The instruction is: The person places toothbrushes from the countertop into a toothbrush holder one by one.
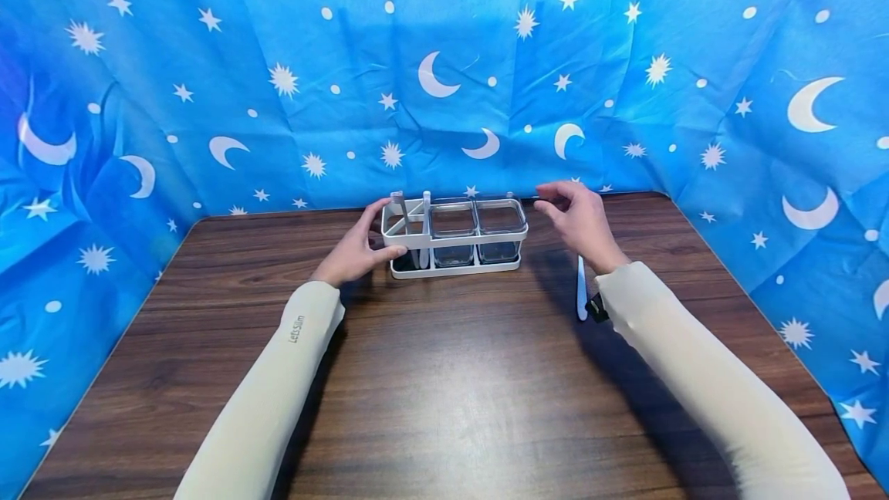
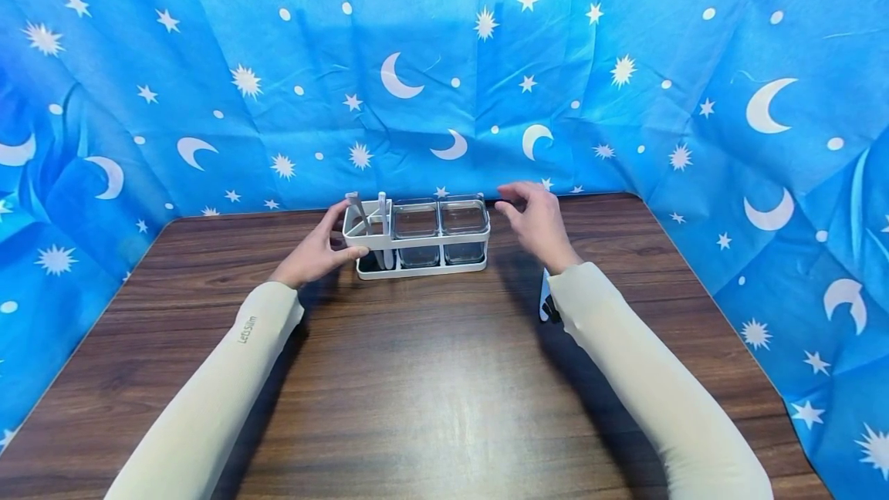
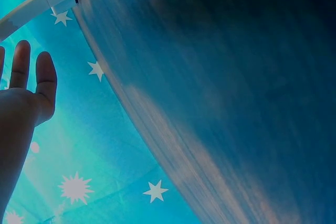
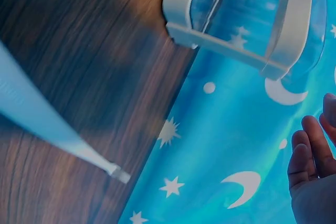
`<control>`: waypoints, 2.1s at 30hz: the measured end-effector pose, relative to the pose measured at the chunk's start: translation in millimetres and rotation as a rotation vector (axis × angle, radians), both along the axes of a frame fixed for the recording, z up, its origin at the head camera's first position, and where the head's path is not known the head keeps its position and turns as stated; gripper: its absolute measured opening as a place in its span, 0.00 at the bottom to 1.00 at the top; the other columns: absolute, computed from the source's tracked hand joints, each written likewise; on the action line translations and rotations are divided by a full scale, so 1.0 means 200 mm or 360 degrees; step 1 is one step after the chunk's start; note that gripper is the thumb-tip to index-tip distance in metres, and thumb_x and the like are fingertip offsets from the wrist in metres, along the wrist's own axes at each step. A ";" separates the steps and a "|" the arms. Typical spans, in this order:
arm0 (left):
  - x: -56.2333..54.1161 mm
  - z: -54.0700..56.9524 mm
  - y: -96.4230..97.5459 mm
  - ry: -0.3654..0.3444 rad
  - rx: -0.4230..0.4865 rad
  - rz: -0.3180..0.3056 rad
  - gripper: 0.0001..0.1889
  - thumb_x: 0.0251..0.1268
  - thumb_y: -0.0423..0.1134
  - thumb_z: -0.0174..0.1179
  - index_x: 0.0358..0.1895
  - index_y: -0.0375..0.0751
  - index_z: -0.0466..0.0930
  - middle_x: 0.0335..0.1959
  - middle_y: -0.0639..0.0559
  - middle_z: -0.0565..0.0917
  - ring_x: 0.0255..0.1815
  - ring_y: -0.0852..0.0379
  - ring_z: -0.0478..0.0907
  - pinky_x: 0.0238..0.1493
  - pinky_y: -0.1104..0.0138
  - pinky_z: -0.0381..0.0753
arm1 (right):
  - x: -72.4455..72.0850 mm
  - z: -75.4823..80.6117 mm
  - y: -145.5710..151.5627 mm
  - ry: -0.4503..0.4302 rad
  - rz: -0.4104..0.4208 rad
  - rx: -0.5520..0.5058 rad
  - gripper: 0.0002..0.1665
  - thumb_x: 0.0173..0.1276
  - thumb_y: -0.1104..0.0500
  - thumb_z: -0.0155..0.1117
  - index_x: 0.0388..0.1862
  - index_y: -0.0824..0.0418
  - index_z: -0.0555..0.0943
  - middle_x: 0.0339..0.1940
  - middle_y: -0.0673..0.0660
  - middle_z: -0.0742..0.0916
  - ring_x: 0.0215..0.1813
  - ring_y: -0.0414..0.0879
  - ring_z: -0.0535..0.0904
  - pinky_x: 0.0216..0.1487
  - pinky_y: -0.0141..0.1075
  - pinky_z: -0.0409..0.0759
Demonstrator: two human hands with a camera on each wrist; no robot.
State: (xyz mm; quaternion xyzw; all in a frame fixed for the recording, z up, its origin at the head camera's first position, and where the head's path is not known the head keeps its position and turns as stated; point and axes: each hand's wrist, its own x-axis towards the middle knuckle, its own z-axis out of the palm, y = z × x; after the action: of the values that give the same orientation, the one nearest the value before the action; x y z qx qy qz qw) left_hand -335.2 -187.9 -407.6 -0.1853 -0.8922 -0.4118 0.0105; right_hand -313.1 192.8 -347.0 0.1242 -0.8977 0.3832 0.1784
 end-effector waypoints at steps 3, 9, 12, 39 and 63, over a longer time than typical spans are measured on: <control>0.00 0.00 0.00 -0.0010 0.0001 0.0000 0.45 0.53 0.61 0.65 0.70 0.79 0.44 0.62 0.45 0.66 0.55 0.45 0.69 0.49 0.48 0.74 | 0.00 -0.01 0.03 -0.0017 -0.0023 -0.0006 0.16 0.66 0.58 0.63 0.52 0.59 0.81 0.46 0.55 0.82 0.45 0.48 0.74 0.46 0.43 0.73; 0.01 0.00 0.00 -0.0019 0.0001 0.0003 0.44 0.54 0.60 0.65 0.70 0.79 0.44 0.62 0.44 0.66 0.55 0.46 0.70 0.49 0.47 0.74 | 0.00 -0.03 0.07 -0.0033 -0.0046 0.0007 0.16 0.67 0.59 0.63 0.53 0.60 0.80 0.47 0.56 0.82 0.47 0.50 0.74 0.48 0.44 0.74; 0.01 0.01 0.00 -0.0021 0.0000 0.0003 0.44 0.54 0.60 0.65 0.70 0.79 0.44 0.61 0.44 0.66 0.54 0.46 0.70 0.49 0.48 0.74 | 0.01 -0.04 0.09 -0.0037 -0.0054 0.0014 0.16 0.67 0.59 0.63 0.53 0.60 0.80 0.47 0.57 0.82 0.46 0.51 0.73 0.47 0.44 0.73; 0.01 0.02 0.01 -0.0034 0.0004 -0.0003 0.45 0.53 0.60 0.66 0.70 0.77 0.45 0.59 0.46 0.67 0.54 0.43 0.71 0.48 0.49 0.74 | 0.03 -0.13 0.26 -0.0207 -0.0137 0.0153 0.15 0.69 0.63 0.60 0.53 0.66 0.79 0.44 0.64 0.82 0.41 0.54 0.76 0.41 0.46 0.76; 0.00 0.01 0.01 -0.0049 -0.0016 0.0013 0.45 0.52 0.63 0.64 0.70 0.79 0.44 0.60 0.47 0.65 0.53 0.45 0.71 0.47 0.47 0.75 | 0.04 -0.25 0.36 -0.0774 -0.0233 0.0304 0.10 0.71 0.61 0.57 0.44 0.67 0.76 0.36 0.64 0.79 0.36 0.56 0.75 0.38 0.44 0.73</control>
State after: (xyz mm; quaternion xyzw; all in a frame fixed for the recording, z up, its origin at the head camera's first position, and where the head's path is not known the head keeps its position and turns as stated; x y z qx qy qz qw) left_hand -334.3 -186.4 -405.1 -0.1753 -0.8950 -0.4101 -0.0023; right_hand -305.6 264.0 -396.8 -0.0205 -0.9528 0.3015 -0.0278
